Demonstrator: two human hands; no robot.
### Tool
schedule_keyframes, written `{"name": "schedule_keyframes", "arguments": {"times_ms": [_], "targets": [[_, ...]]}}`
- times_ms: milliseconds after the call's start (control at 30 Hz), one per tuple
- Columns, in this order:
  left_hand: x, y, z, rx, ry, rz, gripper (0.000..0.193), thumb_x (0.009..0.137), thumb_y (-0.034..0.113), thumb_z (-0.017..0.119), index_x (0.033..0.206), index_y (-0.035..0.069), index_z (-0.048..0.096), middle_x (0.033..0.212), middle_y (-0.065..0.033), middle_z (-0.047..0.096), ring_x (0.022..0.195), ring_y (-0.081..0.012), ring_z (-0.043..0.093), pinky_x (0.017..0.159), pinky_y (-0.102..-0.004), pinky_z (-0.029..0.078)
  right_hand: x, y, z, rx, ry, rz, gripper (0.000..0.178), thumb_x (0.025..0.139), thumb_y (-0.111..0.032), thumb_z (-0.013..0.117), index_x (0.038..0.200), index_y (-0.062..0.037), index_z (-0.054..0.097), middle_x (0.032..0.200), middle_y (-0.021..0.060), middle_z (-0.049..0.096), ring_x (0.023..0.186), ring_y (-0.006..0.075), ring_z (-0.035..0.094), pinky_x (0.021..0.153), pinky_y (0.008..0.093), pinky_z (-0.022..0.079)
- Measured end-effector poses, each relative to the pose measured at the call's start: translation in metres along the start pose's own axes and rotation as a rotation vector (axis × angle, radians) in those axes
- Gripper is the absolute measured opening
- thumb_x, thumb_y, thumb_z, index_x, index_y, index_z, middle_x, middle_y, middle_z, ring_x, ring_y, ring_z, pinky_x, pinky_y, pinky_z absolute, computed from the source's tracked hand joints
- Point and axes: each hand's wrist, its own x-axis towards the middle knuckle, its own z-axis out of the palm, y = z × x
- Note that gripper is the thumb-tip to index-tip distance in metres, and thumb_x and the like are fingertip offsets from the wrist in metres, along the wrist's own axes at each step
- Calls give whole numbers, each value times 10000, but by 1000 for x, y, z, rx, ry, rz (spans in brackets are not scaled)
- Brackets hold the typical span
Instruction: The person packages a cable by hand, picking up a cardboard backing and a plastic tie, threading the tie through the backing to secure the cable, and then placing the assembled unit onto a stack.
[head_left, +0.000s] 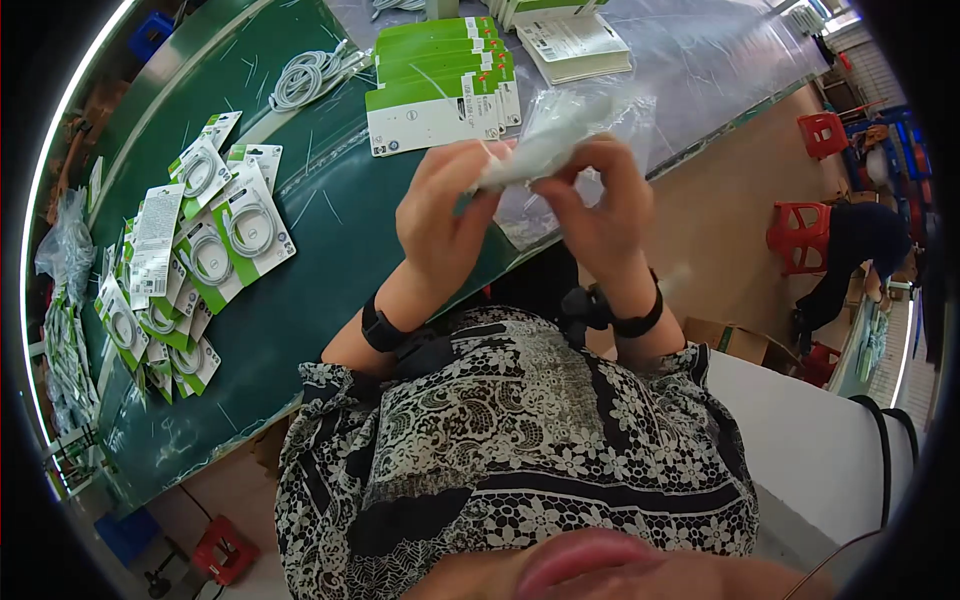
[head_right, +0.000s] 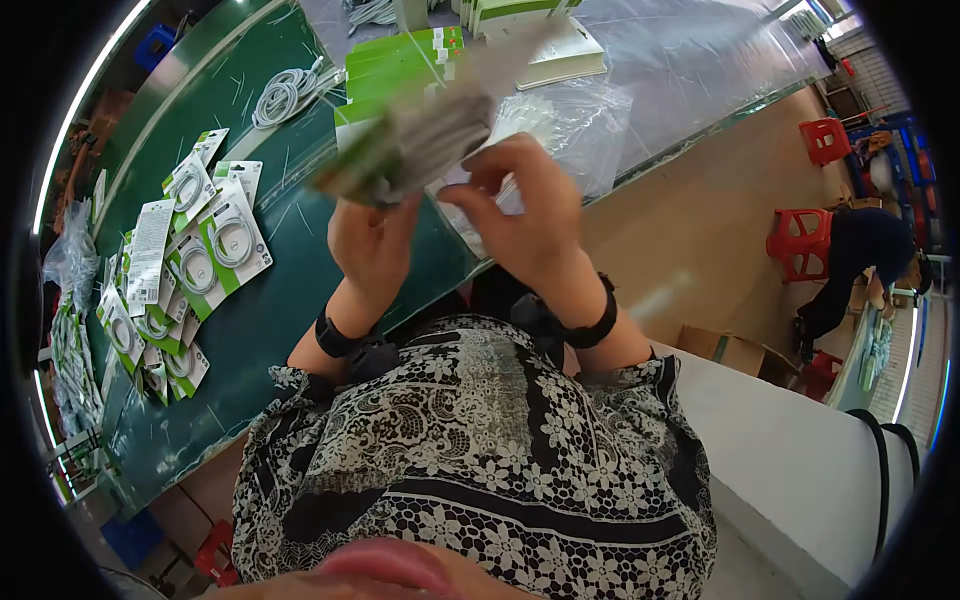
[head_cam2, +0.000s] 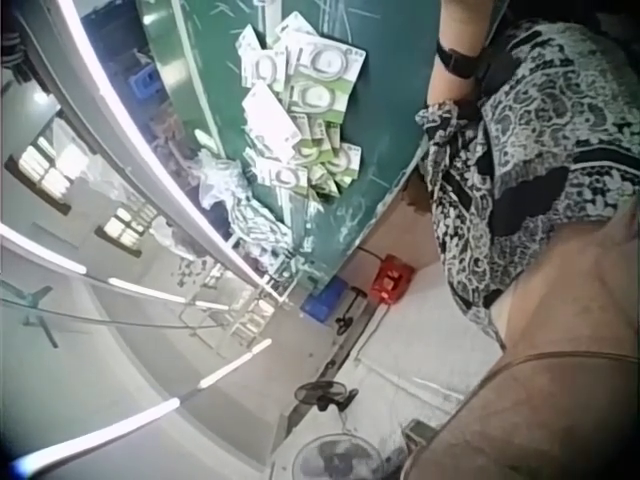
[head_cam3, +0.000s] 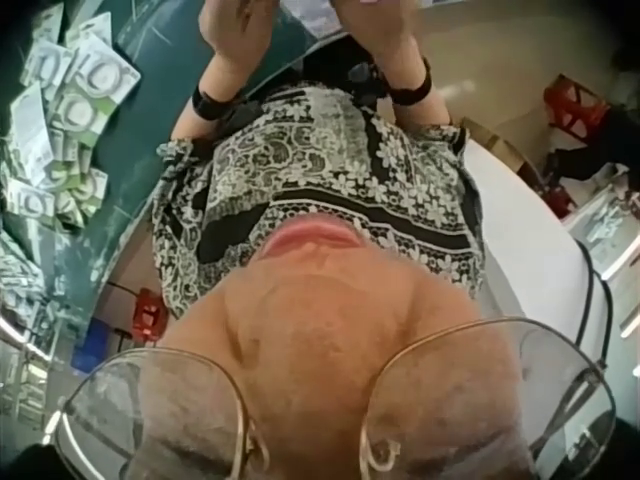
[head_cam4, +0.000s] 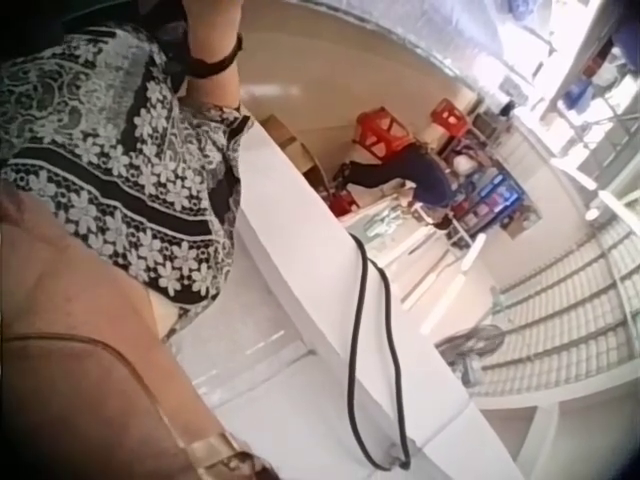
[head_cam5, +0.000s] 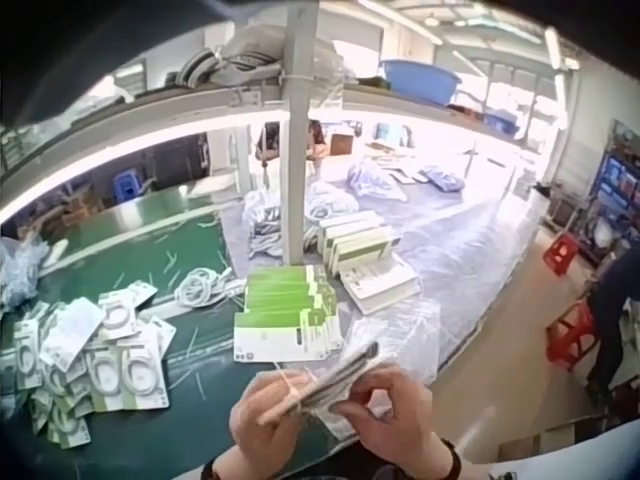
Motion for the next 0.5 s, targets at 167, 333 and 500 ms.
{"name": "schedule_keyframes", "arguments": {"times_ms": [167,333,500], "targets": [[16,17,-3,-730,11,-655,389,924,47,568,1293,56,448,1145,-92,593,1018,-204,625,823,-344,563,15,28,-1,397,179,318,397,863,-48,639,1231,-17,494,1048,54,604,967,110,571,821,238,469],[19,18,-1,-830,40,-705,407,946,56,525,1328,60,385,1144,-108,599,1019,-206,630,818,-352,574,15,35,25,678,-77,250,329,848,-18,647,1149,-15,514,1057,26,614,974,99,583,841,249,476],[13,19,-2,-851,16,-784,406,947,54,518,1331,66,386,1159,-119,592,1022,-220,633,818,-374,580,8,50,32,547,-132,135,496,827,-56,673,1276,-11,467,1217,87,573,1079,144,566,911,311,477]]}}
